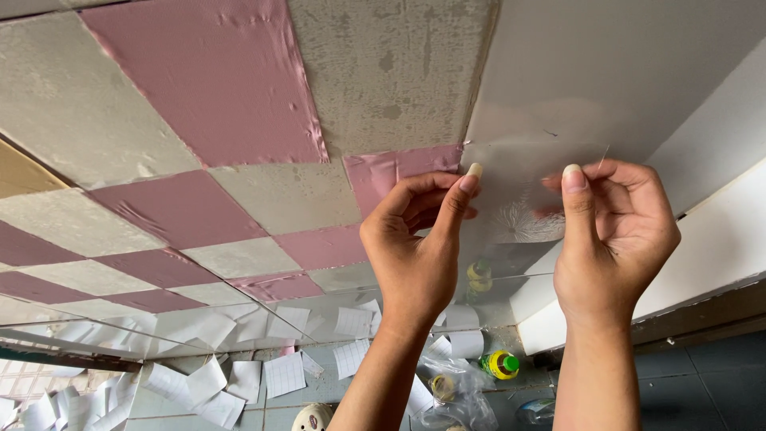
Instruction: Peeling and applying square vinyl stickers to a tiled wall surface and smoothing them out.
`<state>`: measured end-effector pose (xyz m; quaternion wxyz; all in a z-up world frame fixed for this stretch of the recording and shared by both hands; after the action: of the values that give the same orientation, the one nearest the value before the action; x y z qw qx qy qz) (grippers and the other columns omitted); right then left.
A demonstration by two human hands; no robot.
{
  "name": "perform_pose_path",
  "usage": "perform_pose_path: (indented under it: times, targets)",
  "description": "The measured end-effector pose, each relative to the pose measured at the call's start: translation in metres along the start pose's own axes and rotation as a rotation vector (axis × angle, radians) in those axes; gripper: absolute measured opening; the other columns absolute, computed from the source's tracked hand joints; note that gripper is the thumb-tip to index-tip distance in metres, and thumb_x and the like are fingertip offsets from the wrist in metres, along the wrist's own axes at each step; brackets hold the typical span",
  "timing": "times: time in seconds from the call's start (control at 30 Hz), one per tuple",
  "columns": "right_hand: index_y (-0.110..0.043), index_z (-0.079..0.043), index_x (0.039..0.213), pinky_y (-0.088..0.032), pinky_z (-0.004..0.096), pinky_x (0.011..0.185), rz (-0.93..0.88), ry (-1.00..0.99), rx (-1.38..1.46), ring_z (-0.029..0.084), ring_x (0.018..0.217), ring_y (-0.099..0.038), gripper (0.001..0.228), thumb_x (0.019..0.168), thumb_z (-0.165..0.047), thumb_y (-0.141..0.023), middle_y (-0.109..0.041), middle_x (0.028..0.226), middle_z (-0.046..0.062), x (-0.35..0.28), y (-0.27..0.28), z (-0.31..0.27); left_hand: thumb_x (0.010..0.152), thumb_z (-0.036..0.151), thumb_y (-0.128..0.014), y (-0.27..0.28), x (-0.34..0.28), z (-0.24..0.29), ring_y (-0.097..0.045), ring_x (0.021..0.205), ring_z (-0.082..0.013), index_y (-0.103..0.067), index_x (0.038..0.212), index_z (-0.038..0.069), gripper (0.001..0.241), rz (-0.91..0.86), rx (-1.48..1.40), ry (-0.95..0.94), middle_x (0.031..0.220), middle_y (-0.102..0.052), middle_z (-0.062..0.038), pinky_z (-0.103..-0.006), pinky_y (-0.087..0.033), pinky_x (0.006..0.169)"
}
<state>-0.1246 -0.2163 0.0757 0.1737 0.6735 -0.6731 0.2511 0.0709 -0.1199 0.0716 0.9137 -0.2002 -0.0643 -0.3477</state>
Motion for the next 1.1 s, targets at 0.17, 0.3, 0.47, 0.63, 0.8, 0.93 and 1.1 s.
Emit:
perform_pose_path:
  times: [0.17,0.3,0.47,0.63,0.8,0.93,1.1]
  targets:
    - [-0.055,-0.005,0.112,-0.062,0.028,0.065,-0.002,-0.007,-0.005,0.02,0.092,-0.074,0.015,0.109,-0.013,-0.067,-0.065,0.097,0.011,0.001,0.001,0.001,0.086,0.02,-0.079,-0.002,-0.001,0.0,-0.074,0.066,-0.0139,-0.073,0.086,0.007,0.014,0.0,-0.007,-0.014,0.079,-0.077,-0.004,-0.0228,-0.06,0.063]
    - [-0.056,-0.005,0.11,-0.06,0.027,0.064,0.013,-0.016,-0.003,0.018,0.09,-0.073,0.013,0.108,-0.011,-0.067,-0.066,0.095,0.01,0.001,-0.001,-0.005,0.086,0.019,-0.079,-0.003,-0.002,0.002,-0.072,0.065,-0.0135,-0.073,0.085,0.006,0.015,0.004,-0.028,-0.036,0.078,-0.076,-0.004,-0.0235,-0.061,0.063]
    - [-0.057,-0.005,0.108,-0.06,0.028,0.063,0.019,-0.019,-0.01,0.018,0.09,-0.073,0.013,0.107,-0.012,-0.067,-0.066,0.095,0.01,0.002,-0.001,-0.008,0.086,0.018,-0.079,-0.003,-0.002,0.001,-0.072,0.065,-0.0137,-0.073,0.085,0.004,0.015,0.019,-0.041,-0.029,0.078,-0.076,-0.005,-0.0237,-0.062,0.063]
    - [-0.057,-0.005,0.11,-0.06,0.028,0.062,0.024,-0.022,0.003,0.018,0.089,-0.073,0.014,0.107,-0.013,-0.068,-0.066,0.095,0.01,0.003,0.001,-0.004,0.088,0.02,-0.078,-0.003,-0.004,0.008,-0.075,0.066,-0.013,-0.072,0.086,0.007,0.014,0.024,0.05,-0.1,0.078,-0.077,-0.004,-0.0217,-0.061,0.063]
    - [-0.056,-0.005,0.109,-0.059,0.028,0.06,0.023,-0.012,0.009,0.019,0.089,-0.073,0.014,0.107,-0.014,-0.067,-0.067,0.094,0.011,0.003,0.001,-0.006,0.09,0.019,-0.077,-0.005,-0.006,0.022,-0.075,0.066,-0.0102,-0.071,0.086,0.008,0.013,0.021,0.153,-0.243,0.077,-0.076,-0.001,-0.0194,-0.062,0.064]
    - [-0.056,-0.006,0.109,-0.058,0.027,0.059,0.012,-0.003,0.01,0.019,0.089,-0.073,0.013,0.108,-0.014,-0.065,-0.066,0.093,0.01,0.004,0.0,-0.007,0.091,0.018,-0.076,-0.006,-0.007,0.026,-0.075,0.066,-0.0091,-0.072,0.086,0.009,0.011,0.033,0.188,-0.284,0.075,-0.075,0.0,-0.0186,-0.061,0.063]
    - [-0.055,-0.006,0.109,-0.058,0.027,0.061,0.013,0.009,-0.005,0.019,0.09,-0.074,0.013,0.109,-0.013,-0.065,-0.066,0.093,0.01,0.005,-0.002,-0.009,0.091,0.018,-0.076,-0.006,-0.009,0.029,-0.075,0.066,-0.0102,-0.071,0.086,0.009,0.012,0.049,0.2,-0.315,0.075,-0.075,-0.001,-0.0191,-0.061,0.063]
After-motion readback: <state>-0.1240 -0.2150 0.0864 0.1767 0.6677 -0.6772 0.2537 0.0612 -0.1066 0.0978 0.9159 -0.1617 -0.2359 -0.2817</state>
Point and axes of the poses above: each hand's wrist, its own x-axis towards the middle knuckle, its own y-axis out of the back of the hand, z = x × y, the point moved 10 cm from there along x, towards the middle knuckle
